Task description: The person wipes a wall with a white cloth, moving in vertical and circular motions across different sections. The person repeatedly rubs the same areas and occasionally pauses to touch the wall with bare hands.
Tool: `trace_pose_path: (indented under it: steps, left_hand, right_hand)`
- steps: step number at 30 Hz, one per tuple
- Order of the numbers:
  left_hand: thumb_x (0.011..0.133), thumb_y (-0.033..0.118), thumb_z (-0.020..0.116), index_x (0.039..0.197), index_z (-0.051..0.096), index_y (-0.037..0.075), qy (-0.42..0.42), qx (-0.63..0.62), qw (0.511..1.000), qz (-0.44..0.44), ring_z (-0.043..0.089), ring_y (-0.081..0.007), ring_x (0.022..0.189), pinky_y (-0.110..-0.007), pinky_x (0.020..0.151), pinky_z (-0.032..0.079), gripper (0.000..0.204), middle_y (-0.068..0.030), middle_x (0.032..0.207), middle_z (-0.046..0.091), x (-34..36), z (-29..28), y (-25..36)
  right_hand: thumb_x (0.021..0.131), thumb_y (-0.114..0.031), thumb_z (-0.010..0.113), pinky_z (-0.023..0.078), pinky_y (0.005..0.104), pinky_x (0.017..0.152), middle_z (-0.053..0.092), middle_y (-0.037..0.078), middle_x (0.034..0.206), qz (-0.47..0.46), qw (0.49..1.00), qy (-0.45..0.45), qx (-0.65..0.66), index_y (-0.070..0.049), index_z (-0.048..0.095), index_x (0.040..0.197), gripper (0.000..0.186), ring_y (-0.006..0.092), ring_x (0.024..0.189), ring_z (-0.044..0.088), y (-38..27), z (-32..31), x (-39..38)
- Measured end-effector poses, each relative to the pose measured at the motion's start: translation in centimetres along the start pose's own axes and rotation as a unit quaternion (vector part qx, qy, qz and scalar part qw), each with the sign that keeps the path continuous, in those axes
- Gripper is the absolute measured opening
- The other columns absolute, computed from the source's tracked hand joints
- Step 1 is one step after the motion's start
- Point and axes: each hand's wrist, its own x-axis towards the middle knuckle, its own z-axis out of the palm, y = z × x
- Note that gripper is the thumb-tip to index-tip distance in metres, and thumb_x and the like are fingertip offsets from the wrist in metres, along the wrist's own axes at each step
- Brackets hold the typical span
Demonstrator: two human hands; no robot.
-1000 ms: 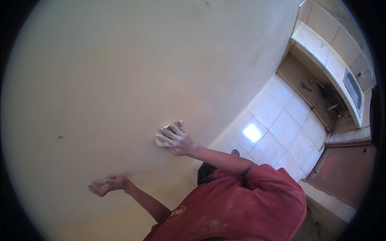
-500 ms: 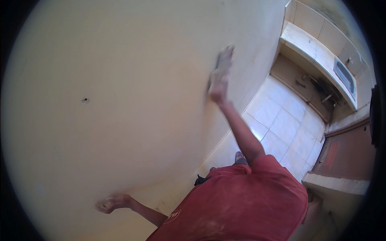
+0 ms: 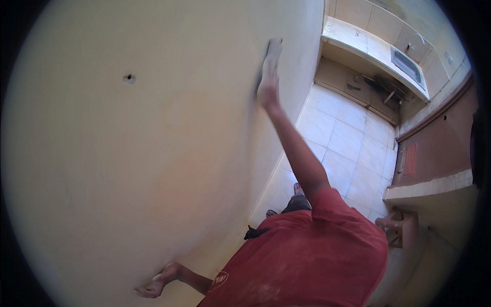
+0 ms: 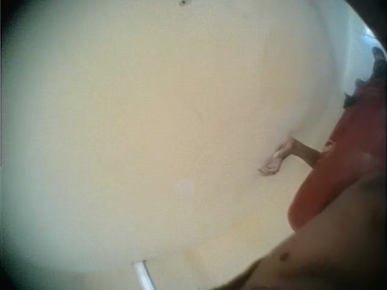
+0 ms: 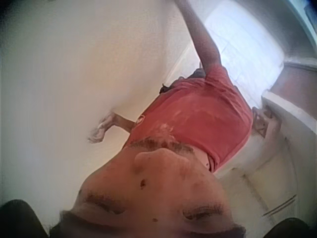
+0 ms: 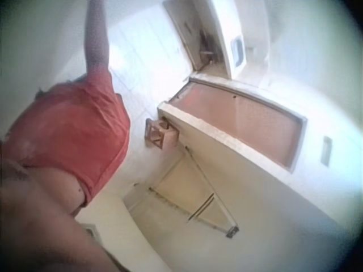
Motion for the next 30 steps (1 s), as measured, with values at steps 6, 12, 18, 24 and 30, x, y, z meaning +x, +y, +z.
trace_pose_path:
  steps: [6,12,18,24,30]
  left_hand:
    - [0.101,0.050,0.042,0.139,0.031,-0.001,0.043,-0.087,0.995,-0.009,0.026,-0.0342,0.136,-0.055,0.113,0.019,0.064,-0.0207,0.144,0.026,-0.3,0.1,-0.2]
    - [0.104,0.041,0.035,0.143,0.020,-0.004,-0.005,-0.065,0.998,-0.019,0.020,-0.0406,0.139,-0.060,0.113,0.017,0.062,-0.0246,0.146,0.020,-1.5,-0.4,-1.4]
    - [0.104,0.041,0.033,0.141,0.022,-0.001,-0.025,-0.066,0.997,-0.018,0.018,-0.0385,0.141,-0.059,0.113,0.016,0.057,-0.0220,0.145,0.022,-2.0,-0.9,-2.4]
    - [0.102,0.044,0.037,0.138,0.028,0.001,0.012,-0.107,0.992,-0.062,0.021,-0.0349,0.140,-0.057,0.113,0.016,0.057,-0.0196,0.143,0.026,-2.3,0.0,-2.2]
    - [0.102,0.044,0.038,0.138,0.029,0.000,0.017,-0.116,0.990,-0.082,0.022,-0.0350,0.139,-0.057,0.113,0.017,0.057,-0.0203,0.143,0.026,-2.7,0.6,-2.0]
  right_hand:
    - [0.104,-0.022,0.034,-0.002,0.0436,0.122,-0.003,0.019,0.166,-0.057,0.998,0.006,-0.018,0.001,0.001,0.157,0.066,0.0320,0.153,-0.003,0.6,2.2,-6.9]
    - [0.094,-0.010,0.045,0.000,0.0567,0.120,-0.002,0.027,0.164,-0.028,0.986,-0.162,-0.022,-0.002,0.014,0.158,0.071,0.0445,0.151,-0.005,-8.1,2.1,-23.9]
    - [0.103,-0.021,0.033,0.001,0.0503,0.121,0.004,0.022,0.165,-0.133,0.991,-0.022,-0.017,0.000,0.021,0.157,0.059,0.0370,0.153,0.001,-5.4,2.6,-6.6]
    - [0.102,-0.022,0.034,0.002,0.0482,0.122,0.006,0.022,0.165,-0.088,0.995,0.038,0.018,0.003,0.017,0.156,0.061,0.0360,0.153,0.004,-7.0,1.9,1.5]
    - [0.096,-0.026,0.049,0.007,0.0634,0.118,0.011,0.029,0.162,-0.121,0.981,-0.145,-0.049,-0.014,0.026,0.157,0.066,0.0499,0.149,0.006,-3.9,2.7,-27.8]
